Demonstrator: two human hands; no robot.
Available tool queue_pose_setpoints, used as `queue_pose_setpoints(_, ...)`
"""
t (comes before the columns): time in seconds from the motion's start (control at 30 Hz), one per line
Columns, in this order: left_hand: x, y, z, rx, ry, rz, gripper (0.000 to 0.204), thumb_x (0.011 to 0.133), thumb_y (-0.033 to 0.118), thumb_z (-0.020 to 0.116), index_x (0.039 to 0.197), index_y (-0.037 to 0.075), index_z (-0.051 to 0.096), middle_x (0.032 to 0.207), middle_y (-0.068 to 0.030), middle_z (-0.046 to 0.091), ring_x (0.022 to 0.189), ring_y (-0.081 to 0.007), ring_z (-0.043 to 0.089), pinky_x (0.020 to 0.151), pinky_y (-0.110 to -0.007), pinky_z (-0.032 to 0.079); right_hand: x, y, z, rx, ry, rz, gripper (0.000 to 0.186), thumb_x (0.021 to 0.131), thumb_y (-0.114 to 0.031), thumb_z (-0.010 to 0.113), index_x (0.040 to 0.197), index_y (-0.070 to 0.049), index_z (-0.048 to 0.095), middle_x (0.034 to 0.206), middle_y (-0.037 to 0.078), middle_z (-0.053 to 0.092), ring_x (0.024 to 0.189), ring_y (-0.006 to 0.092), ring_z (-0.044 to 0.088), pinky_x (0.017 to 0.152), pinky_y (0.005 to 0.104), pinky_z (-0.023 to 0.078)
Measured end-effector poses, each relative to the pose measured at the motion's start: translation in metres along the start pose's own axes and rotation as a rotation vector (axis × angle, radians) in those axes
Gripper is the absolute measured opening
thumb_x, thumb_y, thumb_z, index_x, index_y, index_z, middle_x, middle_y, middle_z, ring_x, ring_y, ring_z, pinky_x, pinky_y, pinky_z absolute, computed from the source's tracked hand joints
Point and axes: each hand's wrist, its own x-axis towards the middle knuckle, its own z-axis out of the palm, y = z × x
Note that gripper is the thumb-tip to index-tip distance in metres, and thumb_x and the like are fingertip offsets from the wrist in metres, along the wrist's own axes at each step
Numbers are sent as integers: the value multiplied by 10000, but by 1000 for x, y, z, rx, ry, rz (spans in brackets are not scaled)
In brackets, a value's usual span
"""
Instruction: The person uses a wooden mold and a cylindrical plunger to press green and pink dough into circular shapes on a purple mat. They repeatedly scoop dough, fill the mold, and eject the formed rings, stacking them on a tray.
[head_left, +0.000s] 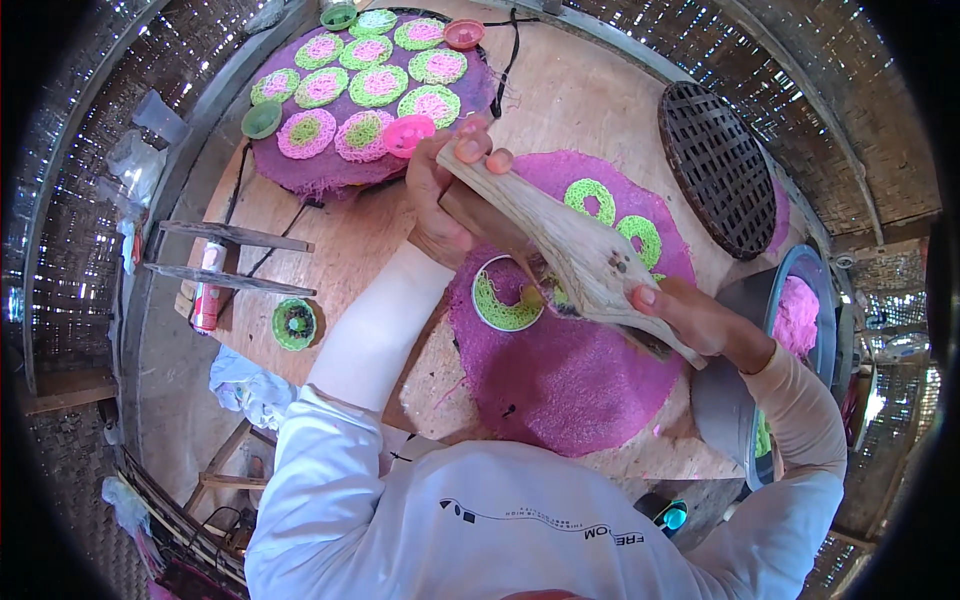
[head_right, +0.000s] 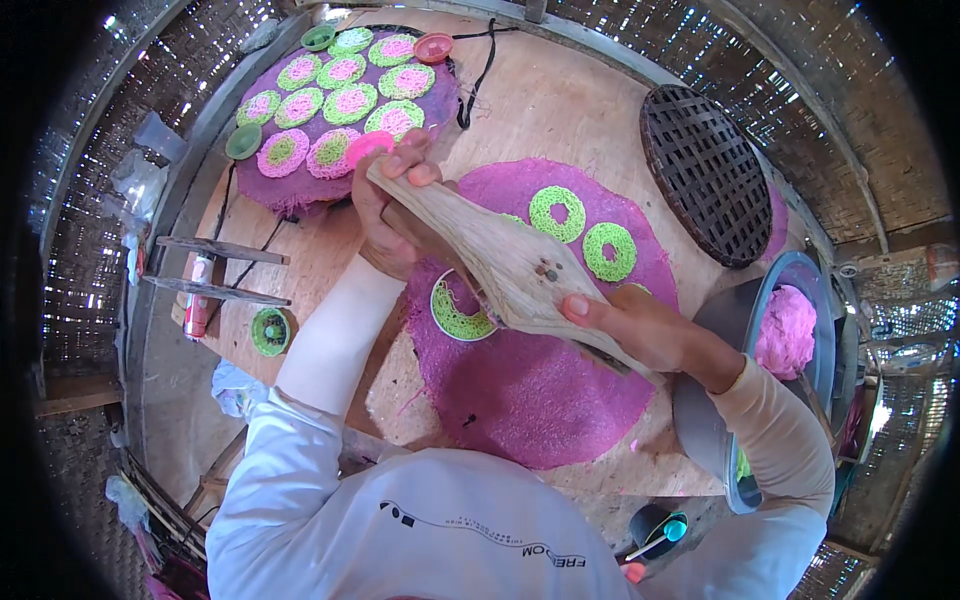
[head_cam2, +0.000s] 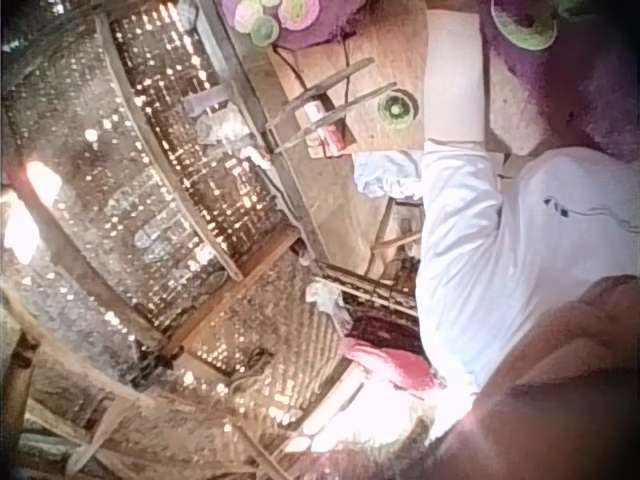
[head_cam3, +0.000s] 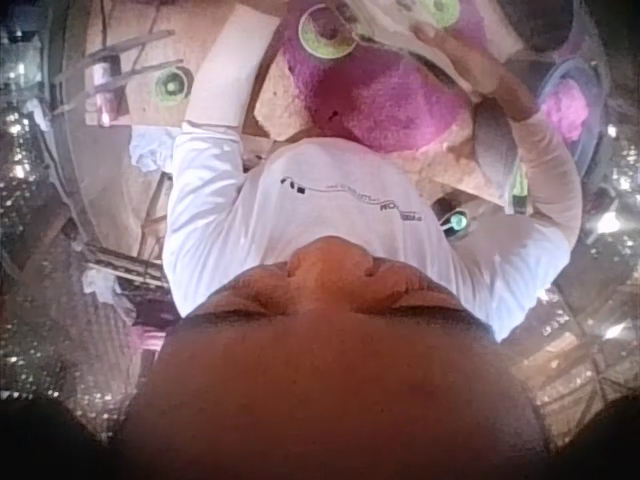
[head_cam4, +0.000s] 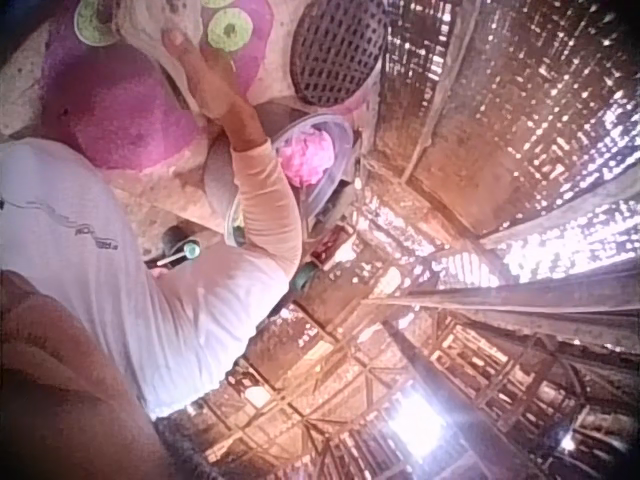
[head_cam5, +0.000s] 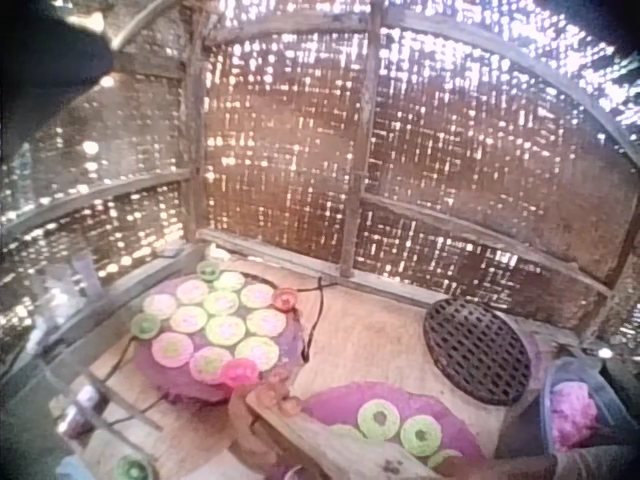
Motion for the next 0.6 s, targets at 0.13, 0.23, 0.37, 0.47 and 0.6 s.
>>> queue_pose_setpoints(0.13, 5, 16, 2, 0, -94, -16, 162, 881, 242, 434, 979, 112, 423, 762, 43, 514, 836, -201, 542, 723, -368, 453, 16, 7, 8, -55, 151, -74, 802, 779, -714, 439, 859, 58, 644, 678, 88, 586, 657, 176, 563, 568, 311, 431)
queue_pose_setpoints(0.23, 6, 30, 3, 3, -167, -24, 181, 878, 254, 441, 982, 106, 432, 747, 57, 530, 824, -191, 547, 713, -355, 443, 28, 5, 13, -46, 148, -71, 811, 763, -722, 462, 858, 65, 637, 662, 81, 575, 640, 162, 554, 556, 307, 425)
queue_pose_setpoints(0.37, -2, 47, 6, 47, -93, -3, 184, 876, 274, 446, 954, 108, 462, 736, 78, 533, 795, -179, 552, 720, -344, 439, 29, -17, 23, -20, 81, -41, 811, 762, -727, 459, 846, 60, 638, 648, 71, 567, 624, 153, 555, 542, 307, 426)
queue_pose_setpoints(0.47, -19, 45, 9, 63, -8, 51, 200, 874, 302, 451, 941, 116, 480, 740, 80, 532, 788, -177, 553, 723, -339, 439, 26, -23, 28, 17, 5, 0, 804, 768, -724, 454, 836, 54, 642, 643, 69, 570, 606, 153, 559, 535, 301, 434)
queue_pose_setpoints(0.6, -31, 31, -2, 32, 57, 38, 264, 872, 357, 459, 965, 114, 501, 761, 55, 533, 825, -195, 554, 742, -348, 447, 16, -9, 30, 59, 3, 30, 770, 781, -698, 472, 827, 50, 646, 653, 71, 588, 589, 143, 567, 531, 280, 443)
